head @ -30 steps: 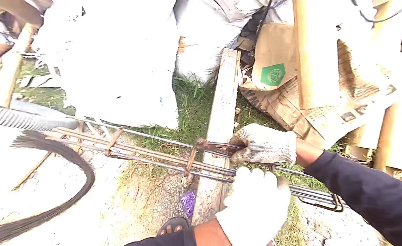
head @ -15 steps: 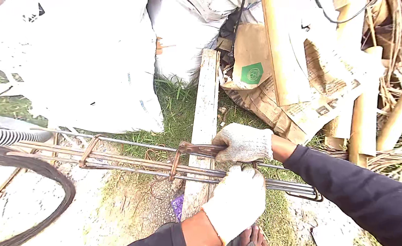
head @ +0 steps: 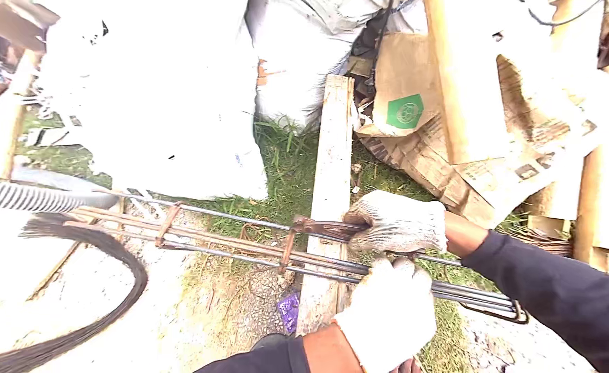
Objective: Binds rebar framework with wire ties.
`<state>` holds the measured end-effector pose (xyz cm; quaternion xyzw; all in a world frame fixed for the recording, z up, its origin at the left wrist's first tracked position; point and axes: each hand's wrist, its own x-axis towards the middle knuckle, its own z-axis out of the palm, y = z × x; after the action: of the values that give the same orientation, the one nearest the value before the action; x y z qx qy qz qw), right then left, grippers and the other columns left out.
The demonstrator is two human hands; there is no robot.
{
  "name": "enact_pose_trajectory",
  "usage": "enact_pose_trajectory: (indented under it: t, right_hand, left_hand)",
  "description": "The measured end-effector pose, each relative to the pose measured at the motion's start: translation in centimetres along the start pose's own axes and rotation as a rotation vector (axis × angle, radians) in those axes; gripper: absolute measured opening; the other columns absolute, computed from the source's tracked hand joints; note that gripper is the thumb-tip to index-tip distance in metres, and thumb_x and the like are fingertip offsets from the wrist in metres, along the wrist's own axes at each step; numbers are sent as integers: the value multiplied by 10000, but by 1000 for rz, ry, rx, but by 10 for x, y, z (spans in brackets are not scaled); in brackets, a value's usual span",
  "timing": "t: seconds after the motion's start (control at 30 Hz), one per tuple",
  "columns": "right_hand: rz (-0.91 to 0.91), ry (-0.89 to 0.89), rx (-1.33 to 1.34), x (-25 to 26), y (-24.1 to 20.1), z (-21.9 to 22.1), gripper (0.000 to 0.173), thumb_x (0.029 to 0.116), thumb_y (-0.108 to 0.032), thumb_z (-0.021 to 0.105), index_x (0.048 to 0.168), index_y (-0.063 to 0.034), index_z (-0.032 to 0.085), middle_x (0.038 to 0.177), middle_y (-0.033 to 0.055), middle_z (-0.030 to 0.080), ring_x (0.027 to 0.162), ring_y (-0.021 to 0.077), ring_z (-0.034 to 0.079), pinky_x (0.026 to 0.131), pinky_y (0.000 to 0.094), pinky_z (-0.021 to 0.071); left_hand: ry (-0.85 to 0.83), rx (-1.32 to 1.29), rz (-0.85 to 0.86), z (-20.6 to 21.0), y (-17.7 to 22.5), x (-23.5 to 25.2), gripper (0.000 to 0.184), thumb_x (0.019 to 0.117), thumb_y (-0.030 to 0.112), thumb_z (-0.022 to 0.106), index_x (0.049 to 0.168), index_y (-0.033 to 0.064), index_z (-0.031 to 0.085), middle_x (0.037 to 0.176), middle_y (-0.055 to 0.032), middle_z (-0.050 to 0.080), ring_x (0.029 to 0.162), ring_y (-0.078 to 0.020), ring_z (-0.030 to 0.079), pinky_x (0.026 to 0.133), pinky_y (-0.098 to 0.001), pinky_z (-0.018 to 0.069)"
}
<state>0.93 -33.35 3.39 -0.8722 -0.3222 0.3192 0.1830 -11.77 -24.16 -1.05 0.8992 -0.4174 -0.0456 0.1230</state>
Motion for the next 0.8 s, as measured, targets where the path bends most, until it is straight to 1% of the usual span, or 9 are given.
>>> enact_pose_trajectory:
  t: [0.07, 0.1, 0.23, 0.3, 0.4, 0.5, 0.57, 0.63, 0.8]
  right_hand:
    - [29, -3, 7, 0, -1, 1, 173, 886, -323, 766, 774, -210, 700, 652, -53, 617, 593, 95, 578, 556, 346, 474]
    - [45, -8, 4, 0, -2, 0, 177, 892, -329, 764, 774, -212, 701, 646, -56, 614, 584, 92, 574, 549, 343, 469]
    - [80, -39, -2, -1, -6, -3, 151, 906, -317, 747, 799, -221, 702, 658, -59, 618, 588, 85, 573, 553, 337, 466]
    - [65, -35, -16, -1, -6, -2, 146, 905, -311, 744, 797, -222, 703, 656, -62, 619, 591, 85, 575, 552, 337, 464]
    - [21, -8, -54, 0, -4, 0, 174, 892, -315, 742, 765, -211, 686, 643, -51, 593, 595, 100, 563, 548, 352, 441]
    - [-4, -1, -79, 0, -4, 0, 174, 890, -321, 743, 787, -189, 694, 660, -37, 603, 618, 115, 582, 562, 368, 464]
    - [2, -6, -84, -2, -6, -1, 169, 897, -305, 737, 799, -175, 693, 677, -23, 607, 631, 130, 585, 574, 382, 465]
    - [14, -11, -64, -2, -8, -3, 138, 900, -275, 740, 827, -164, 702, 701, -9, 618, 651, 144, 591, 591, 397, 477]
    - [-1, 13, -23, -1, -4, 2, 145, 889, -268, 759, 815, -163, 690, 682, -14, 606, 615, 131, 576, 565, 378, 468]
  left_hand:
    - [29, -28, -17, 4, -2, 0, 286, 1018, 95, 452, 1135, 72, 712, 1178, -99, 703, 1127, -305, 659, 889, -500, 524]
    - [35, -43, -31, 5, -3, 0, 291, 1021, 107, 452, 1152, 83, 711, 1177, -96, 706, 1123, -299, 662, 901, -501, 520]
    - [14, -34, -48, 1, -3, 1, 329, 1020, 121, 461, 1249, 117, 698, 1220, -86, 703, 1141, -302, 660, 909, -513, 521]
    - [31, -21, -52, 2, -3, 1, 332, 1014, 120, 469, 1248, 127, 704, 1226, -77, 707, 1144, -297, 662, 910, -509, 521]
    - [46, 25, -37, 4, -4, 1, 332, 994, 102, 486, 1241, 131, 707, 1206, -67, 707, 1127, -297, 664, 857, -500, 539]
    - [96, 77, -20, 7, -4, -1, 315, 966, 96, 529, 1208, 145, 724, 1154, -52, 719, 1099, -285, 676, 819, -484, 550]
    - [109, 91, -17, 7, -5, -2, 318, 955, 106, 553, 1219, 151, 725, 1158, -59, 721, 1100, -290, 682, 822, -484, 559]
    - [140, 107, -6, 10, -6, -2, 309, 945, 122, 576, 1215, 154, 722, 1132, -65, 726, 1063, -289, 695, 811, -485, 566]
    - [194, 131, 5, 13, -7, -4, 306, 934, 138, 588, 1204, 160, 729, 1092, -68, 732, 1008, -281, 705, 787, -472, 566]
